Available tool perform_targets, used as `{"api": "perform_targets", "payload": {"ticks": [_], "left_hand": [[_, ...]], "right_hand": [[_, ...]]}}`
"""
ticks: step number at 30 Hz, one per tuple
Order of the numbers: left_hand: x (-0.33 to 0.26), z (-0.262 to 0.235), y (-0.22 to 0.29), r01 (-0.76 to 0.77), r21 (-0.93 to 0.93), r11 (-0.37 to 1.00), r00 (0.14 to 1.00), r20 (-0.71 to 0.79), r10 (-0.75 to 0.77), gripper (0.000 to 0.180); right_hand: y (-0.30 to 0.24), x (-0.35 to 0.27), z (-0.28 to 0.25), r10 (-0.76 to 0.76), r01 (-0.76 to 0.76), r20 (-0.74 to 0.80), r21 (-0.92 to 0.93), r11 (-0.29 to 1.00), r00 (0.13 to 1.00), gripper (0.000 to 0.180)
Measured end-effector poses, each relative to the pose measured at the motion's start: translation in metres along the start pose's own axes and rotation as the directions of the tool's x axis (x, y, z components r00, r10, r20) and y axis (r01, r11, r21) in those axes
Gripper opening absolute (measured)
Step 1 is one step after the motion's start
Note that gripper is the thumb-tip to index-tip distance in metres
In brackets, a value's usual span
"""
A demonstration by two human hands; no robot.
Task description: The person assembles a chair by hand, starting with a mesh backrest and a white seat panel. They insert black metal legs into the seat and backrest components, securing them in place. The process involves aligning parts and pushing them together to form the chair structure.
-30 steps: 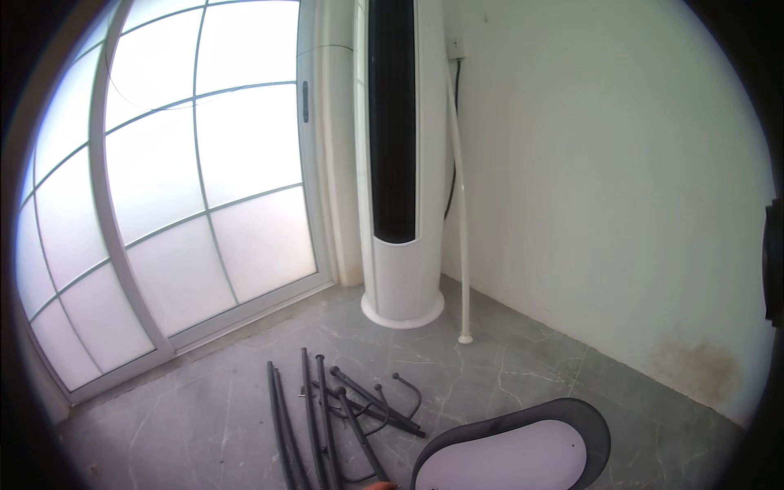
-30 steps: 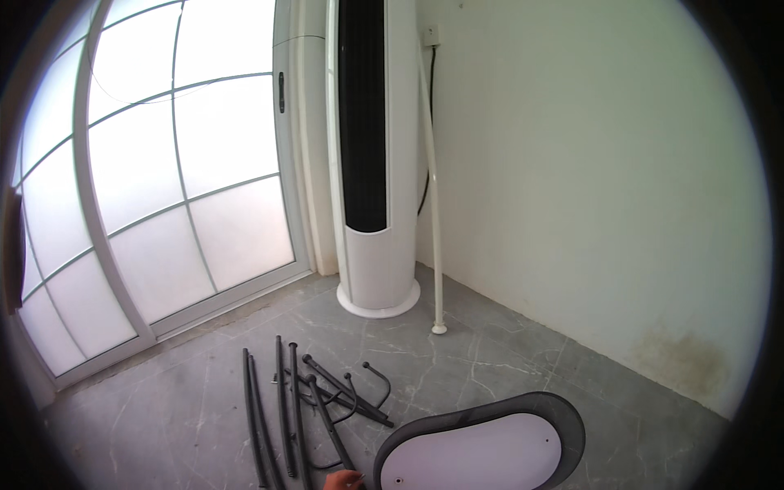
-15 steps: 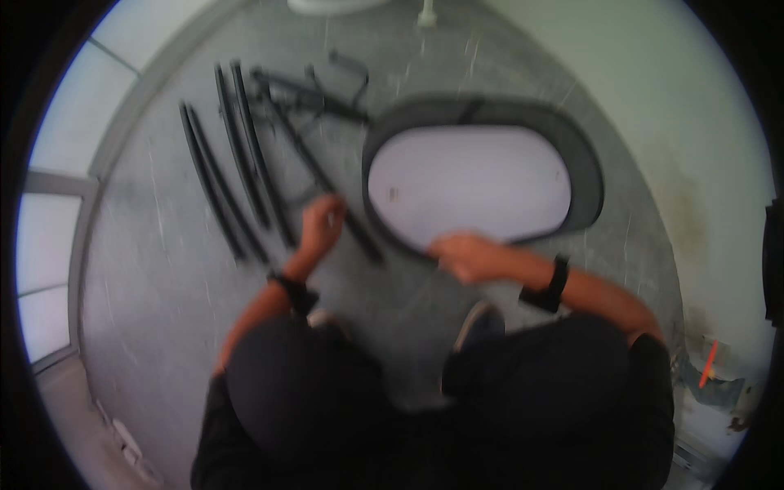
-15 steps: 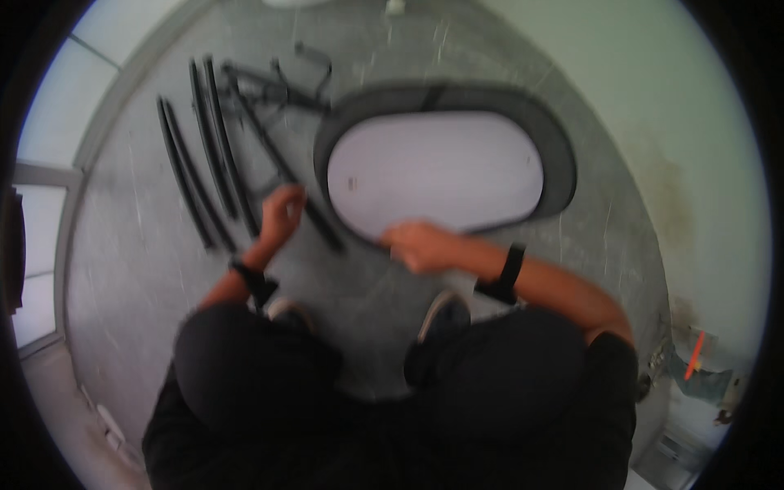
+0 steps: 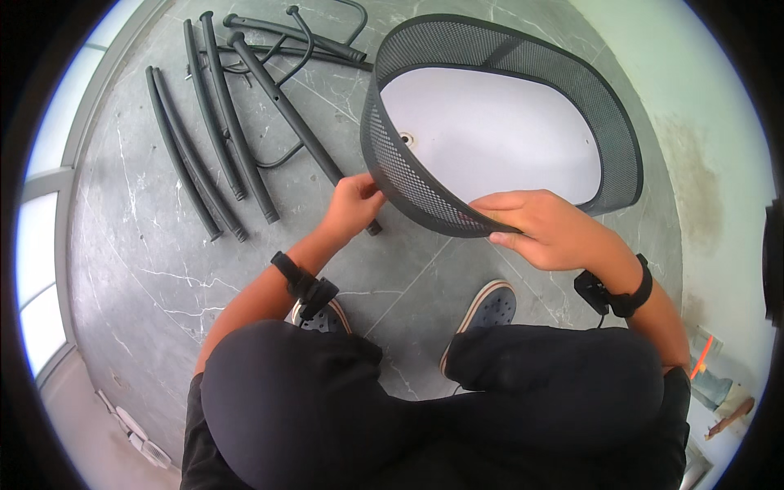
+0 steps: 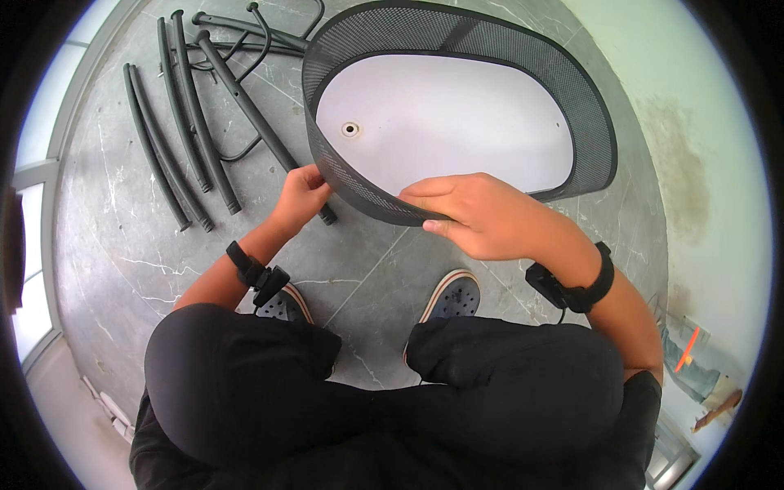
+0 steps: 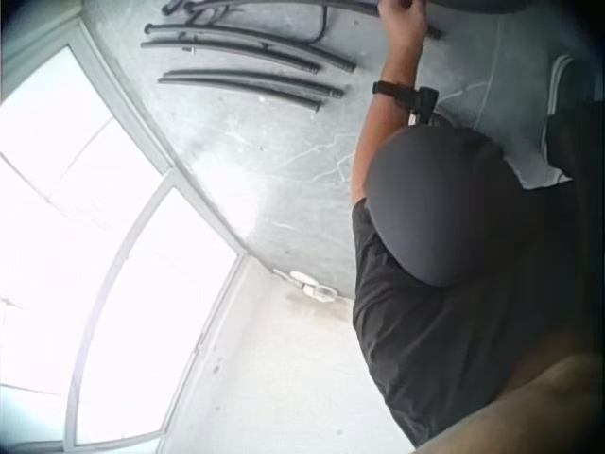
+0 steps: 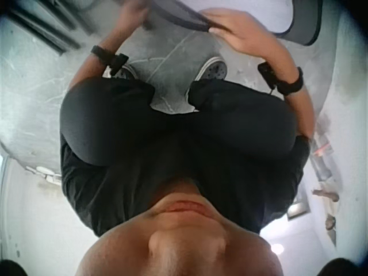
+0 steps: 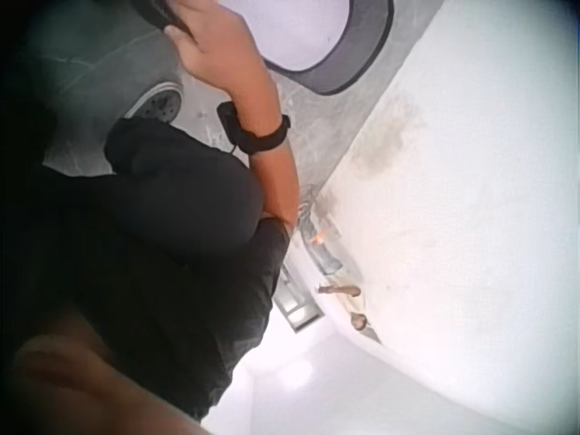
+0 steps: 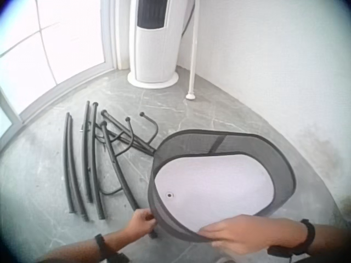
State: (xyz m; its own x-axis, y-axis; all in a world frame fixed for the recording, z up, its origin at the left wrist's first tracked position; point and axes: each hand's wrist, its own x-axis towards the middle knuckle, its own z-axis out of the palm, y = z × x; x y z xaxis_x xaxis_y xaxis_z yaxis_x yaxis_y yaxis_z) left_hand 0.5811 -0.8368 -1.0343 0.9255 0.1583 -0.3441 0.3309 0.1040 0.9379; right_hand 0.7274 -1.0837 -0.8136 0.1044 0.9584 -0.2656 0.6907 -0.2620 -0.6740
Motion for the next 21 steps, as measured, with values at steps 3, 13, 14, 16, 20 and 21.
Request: {"api": "perform_targets", "payload": {"ticks": [3, 13, 14, 16, 20, 21], "left_hand": [[0.012, -0.002, 0.020, 0.009, -0.100, 0.995, 1.000, -0.007, -0.009, 0.020], [0.025, -0.009, 0.026, 0.007, -0.044, 0.999, 0.999, -0.034, -0.009, 0.020], [0.024, -0.007, 0.029, -0.021, -0.049, 0.999, 0.998, -0.054, 0.018, 0.021], [0.023, 0.001, 0.034, -0.043, -0.127, 0.991, 0.995, -0.090, 0.032, 0.022], [0.024, 0.002, 0.032, -0.093, -0.088, 0.992, 0.995, -0.031, 0.091, 0.020], [0.024, 0.003, 0.031, -0.091, -0.104, 0.990, 0.996, -0.017, 0.090, 0.019]], "right_hand": [[-0.007, -0.003, -0.010, 0.027, -0.027, 0.011, 0.045, 0.999, 1.000, 0.039], [0.007, -0.005, -0.008, -0.122, 0.117, 0.048, 0.080, 0.990, 0.991, 0.042], [0.008, -0.005, -0.008, -0.137, 0.133, 0.056, 0.071, 0.989, 0.989, 0.042], [0.009, -0.007, -0.004, -0.134, 0.126, 0.055, 0.122, 0.985, 0.989, 0.043], [0.015, -0.009, 0.002, -0.174, 0.169, 0.024, 0.148, 0.975, 0.984, 0.049], [0.015, -0.011, 0.004, -0.176, 0.172, 0.019, 0.151, 0.973, 0.984, 0.050]]}}
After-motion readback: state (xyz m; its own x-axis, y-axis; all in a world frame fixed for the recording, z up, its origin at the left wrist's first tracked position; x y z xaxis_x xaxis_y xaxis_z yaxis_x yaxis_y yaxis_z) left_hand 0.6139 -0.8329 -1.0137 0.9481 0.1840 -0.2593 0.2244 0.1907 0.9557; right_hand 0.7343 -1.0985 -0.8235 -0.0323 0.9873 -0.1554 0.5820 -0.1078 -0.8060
